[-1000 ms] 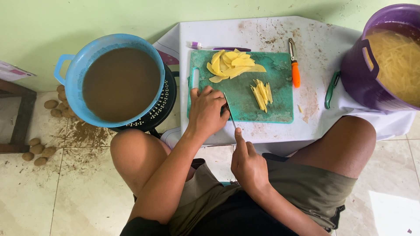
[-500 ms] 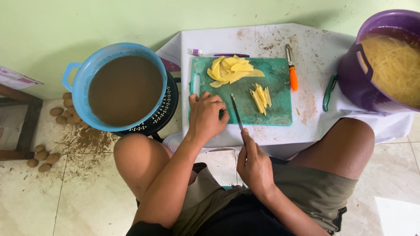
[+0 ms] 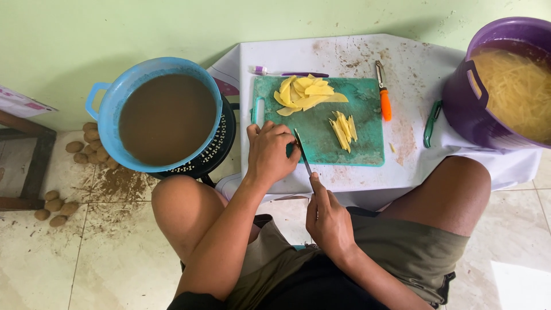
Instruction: Julienning potato slices into thin strips using a knife on a cutting board.
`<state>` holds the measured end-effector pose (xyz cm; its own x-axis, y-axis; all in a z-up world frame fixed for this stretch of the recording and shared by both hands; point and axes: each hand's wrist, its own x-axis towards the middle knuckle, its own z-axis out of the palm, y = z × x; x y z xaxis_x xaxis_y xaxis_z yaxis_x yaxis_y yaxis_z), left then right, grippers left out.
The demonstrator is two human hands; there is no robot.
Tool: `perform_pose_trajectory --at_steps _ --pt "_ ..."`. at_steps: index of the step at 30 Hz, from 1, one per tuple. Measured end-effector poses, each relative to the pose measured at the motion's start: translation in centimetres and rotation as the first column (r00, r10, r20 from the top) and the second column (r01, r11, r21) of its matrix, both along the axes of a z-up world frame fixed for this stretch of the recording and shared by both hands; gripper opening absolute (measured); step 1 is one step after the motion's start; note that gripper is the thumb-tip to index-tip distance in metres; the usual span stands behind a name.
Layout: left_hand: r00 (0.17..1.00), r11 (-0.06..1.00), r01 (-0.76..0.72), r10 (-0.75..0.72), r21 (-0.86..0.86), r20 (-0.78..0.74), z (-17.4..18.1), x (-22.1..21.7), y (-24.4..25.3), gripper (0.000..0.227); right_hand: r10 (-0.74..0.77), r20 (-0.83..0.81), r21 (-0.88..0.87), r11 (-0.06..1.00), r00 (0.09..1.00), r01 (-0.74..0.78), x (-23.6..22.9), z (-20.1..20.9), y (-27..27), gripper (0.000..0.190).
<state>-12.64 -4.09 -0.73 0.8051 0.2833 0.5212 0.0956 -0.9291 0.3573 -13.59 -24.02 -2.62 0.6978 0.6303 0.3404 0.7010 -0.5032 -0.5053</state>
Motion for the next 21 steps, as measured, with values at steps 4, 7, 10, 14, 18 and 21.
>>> perform_pose_trajectory --at_steps 4,7,10,14,18,21 --pt "1.000 1.000 0.004 -0.004 0.009 -0.014 0.0 0.1 0.0 0.007 -0.019 -0.009 -0.007 1.000 1.000 0.019 0.1 -0.1 0.1 0.052" --pt "1.000 1.000 0.002 -0.002 0.014 -0.029 0.1 0.3 0.0 0.006 -0.025 0.003 -0.034 0.999 1.000 0.025 0.2 -0.4 0.2 0.052" --pt "0.999 1.000 0.007 -0.007 -0.003 -0.053 0.1 0.4 0.0 0.005 -0.022 0.061 -0.053 0.998 0.998 0.026 0.0 -1.2 0.2 0.053" --pt "0.998 1.000 0.024 -0.023 0.013 -0.063 0.1 0.4 0.0 0.005 -0.014 0.224 -0.161 0.986 0.975 0.052 -0.2 -2.3 0.3 0.057" --pt "0.997 0.999 0.025 -0.023 0.038 -0.068 0.3 0.3 0.1 0.005 0.002 0.234 -0.191 0.981 0.972 0.044 -0.4 -2.8 0.2 0.064" --pt "0.997 0.999 0.022 -0.019 0.027 -0.079 0.3 0.4 0.0 0.005 0.002 0.254 -0.190 0.981 0.967 0.048 -0.3 -2.3 0.1 0.064"
